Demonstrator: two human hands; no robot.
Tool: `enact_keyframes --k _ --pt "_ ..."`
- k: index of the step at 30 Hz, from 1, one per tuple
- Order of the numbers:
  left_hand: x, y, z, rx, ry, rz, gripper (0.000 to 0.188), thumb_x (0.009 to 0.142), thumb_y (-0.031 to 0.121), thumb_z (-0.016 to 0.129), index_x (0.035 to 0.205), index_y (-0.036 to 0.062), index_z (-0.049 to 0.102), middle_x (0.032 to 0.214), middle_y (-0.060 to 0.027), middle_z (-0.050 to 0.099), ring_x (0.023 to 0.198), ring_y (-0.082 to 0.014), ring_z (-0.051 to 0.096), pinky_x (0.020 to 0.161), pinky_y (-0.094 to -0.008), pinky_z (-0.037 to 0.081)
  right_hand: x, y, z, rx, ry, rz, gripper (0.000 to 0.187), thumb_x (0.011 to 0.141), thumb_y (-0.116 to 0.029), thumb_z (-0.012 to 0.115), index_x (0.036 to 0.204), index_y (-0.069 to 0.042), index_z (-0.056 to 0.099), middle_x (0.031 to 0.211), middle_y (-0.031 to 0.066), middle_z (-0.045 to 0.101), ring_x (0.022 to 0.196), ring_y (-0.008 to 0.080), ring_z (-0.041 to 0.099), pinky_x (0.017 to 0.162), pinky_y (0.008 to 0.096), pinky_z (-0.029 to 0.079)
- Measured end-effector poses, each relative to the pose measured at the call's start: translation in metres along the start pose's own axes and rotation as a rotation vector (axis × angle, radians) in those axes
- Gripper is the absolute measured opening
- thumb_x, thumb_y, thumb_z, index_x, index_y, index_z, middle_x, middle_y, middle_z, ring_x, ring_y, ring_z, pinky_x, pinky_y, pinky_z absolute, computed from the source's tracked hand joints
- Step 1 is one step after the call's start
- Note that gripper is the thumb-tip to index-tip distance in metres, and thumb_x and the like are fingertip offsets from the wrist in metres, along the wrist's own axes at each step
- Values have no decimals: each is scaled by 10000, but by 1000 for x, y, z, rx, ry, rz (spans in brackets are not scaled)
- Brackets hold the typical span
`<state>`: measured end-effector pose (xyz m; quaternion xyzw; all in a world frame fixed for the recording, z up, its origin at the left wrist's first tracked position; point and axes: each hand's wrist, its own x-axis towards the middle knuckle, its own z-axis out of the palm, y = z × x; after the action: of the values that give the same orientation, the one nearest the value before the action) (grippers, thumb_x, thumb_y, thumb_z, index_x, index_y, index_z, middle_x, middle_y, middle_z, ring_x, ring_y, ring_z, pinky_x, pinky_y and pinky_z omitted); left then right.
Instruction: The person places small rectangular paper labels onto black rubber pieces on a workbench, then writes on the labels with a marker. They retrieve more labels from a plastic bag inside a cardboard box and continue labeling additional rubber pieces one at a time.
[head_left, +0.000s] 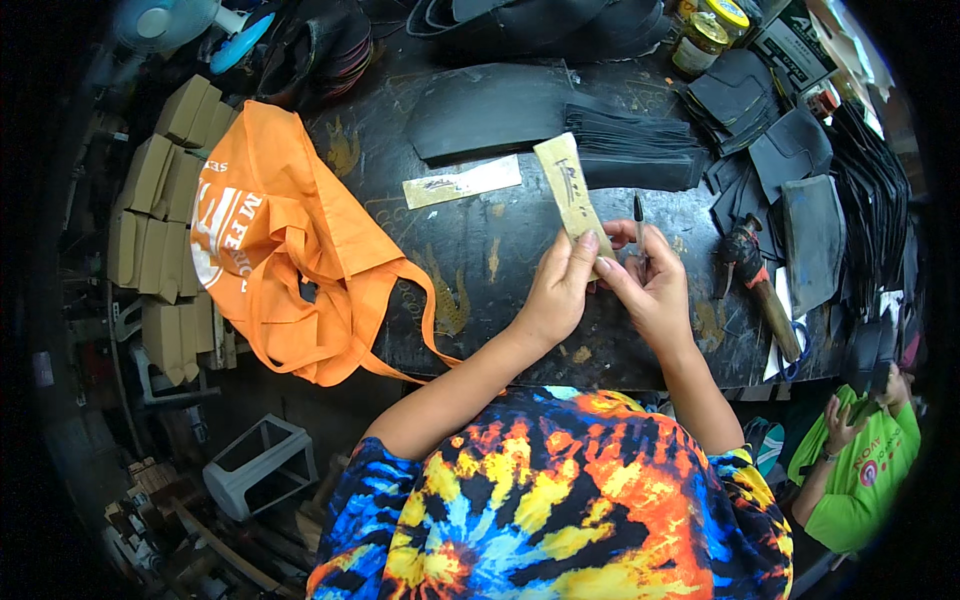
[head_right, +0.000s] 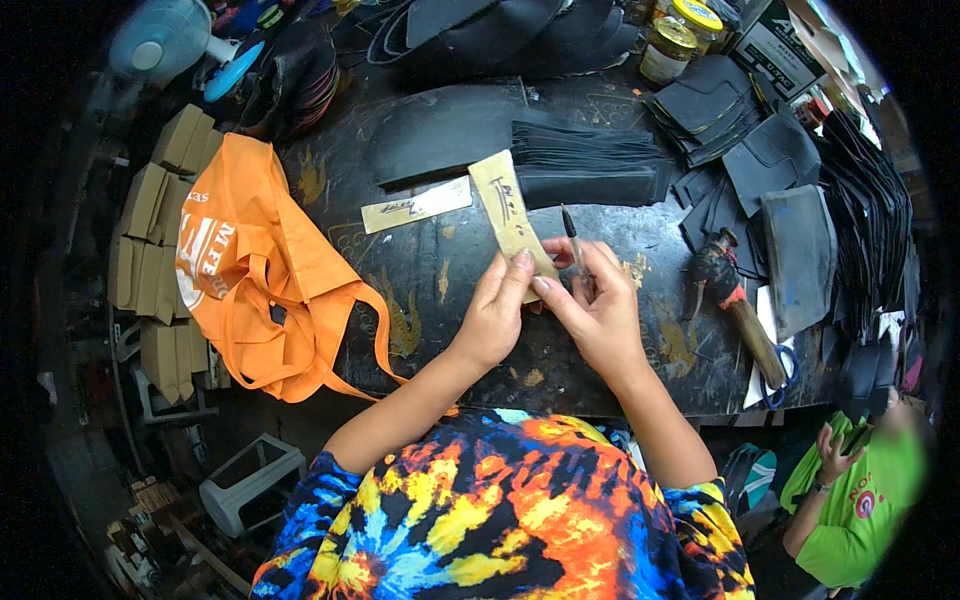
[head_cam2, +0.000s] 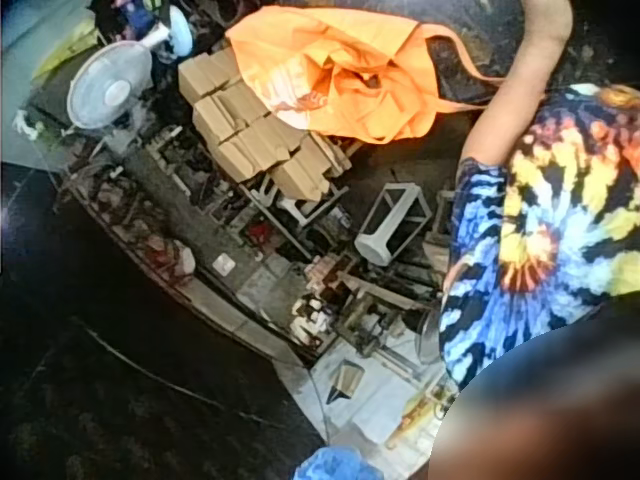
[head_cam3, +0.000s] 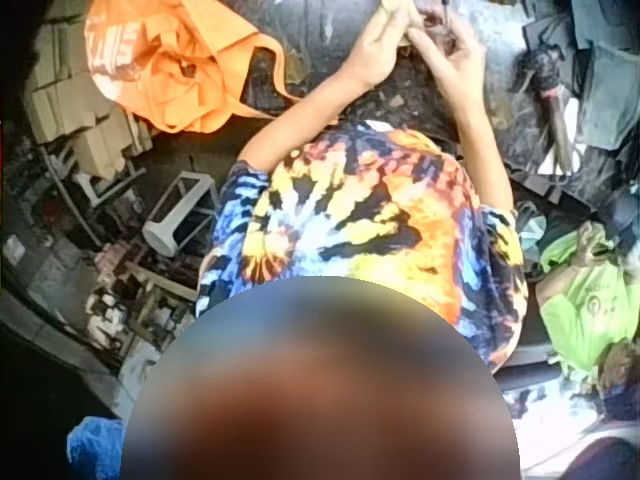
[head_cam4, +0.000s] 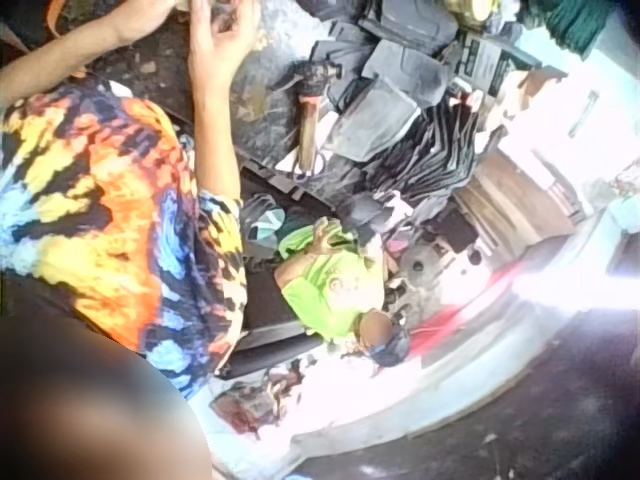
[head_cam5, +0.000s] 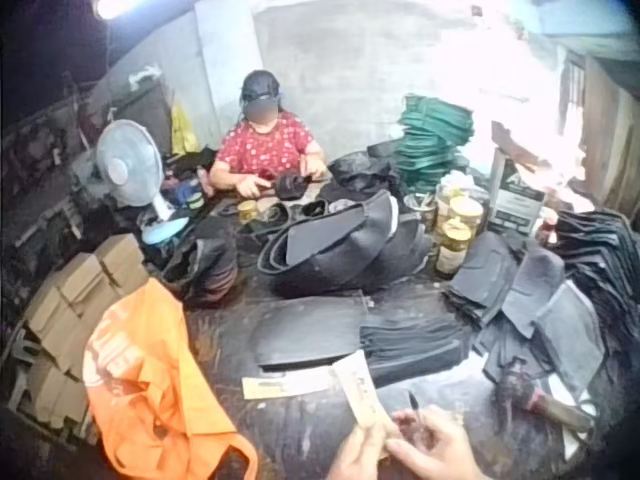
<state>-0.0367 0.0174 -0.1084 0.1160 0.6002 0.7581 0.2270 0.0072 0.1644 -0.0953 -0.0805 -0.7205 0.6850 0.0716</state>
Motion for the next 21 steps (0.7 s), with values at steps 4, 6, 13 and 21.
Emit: enact_keyframes --k 4,6,13,21 --pt "-1 4 -11 121 -118 -24 460 1161 353 383 1421 12 550 1174 -59 662 1036 -108 637 870 -270 517 1 3 2 64 -11 16 273 932 -40 768 1180 22 670 1061 -8 582 701 -9 401 567 176 345" --pt "-2 9 -18 194 -167 -10 413 1147 326 430 1377 9 561 1123 -69 668 1010 -133 648 859 -297 530 2 4 2 136 -24 61 238 960 -45 746 1168 8 642 1058 -11 576 698 -7 405 561 172 340" --pt "5 50 -84 787 48 228 266 950 151 714 1174 17 667 1081 -147 689 971 -285 688 887 -379 547 7 -3 -18 99 -1 21 147 1054 -134 648 1159 -51 586 892 -50 582 653 -7 457 503 189 351" --pt "18 69 -162 1413 277 287 433 873 88 757 1295 25 687 1333 -156 661 1219 -374 591 1086 -466 458 8 1 -29 55 9 80 230 1035 -160 691 1196 3 675 935 -43 631 848 36 550 763 218 453"
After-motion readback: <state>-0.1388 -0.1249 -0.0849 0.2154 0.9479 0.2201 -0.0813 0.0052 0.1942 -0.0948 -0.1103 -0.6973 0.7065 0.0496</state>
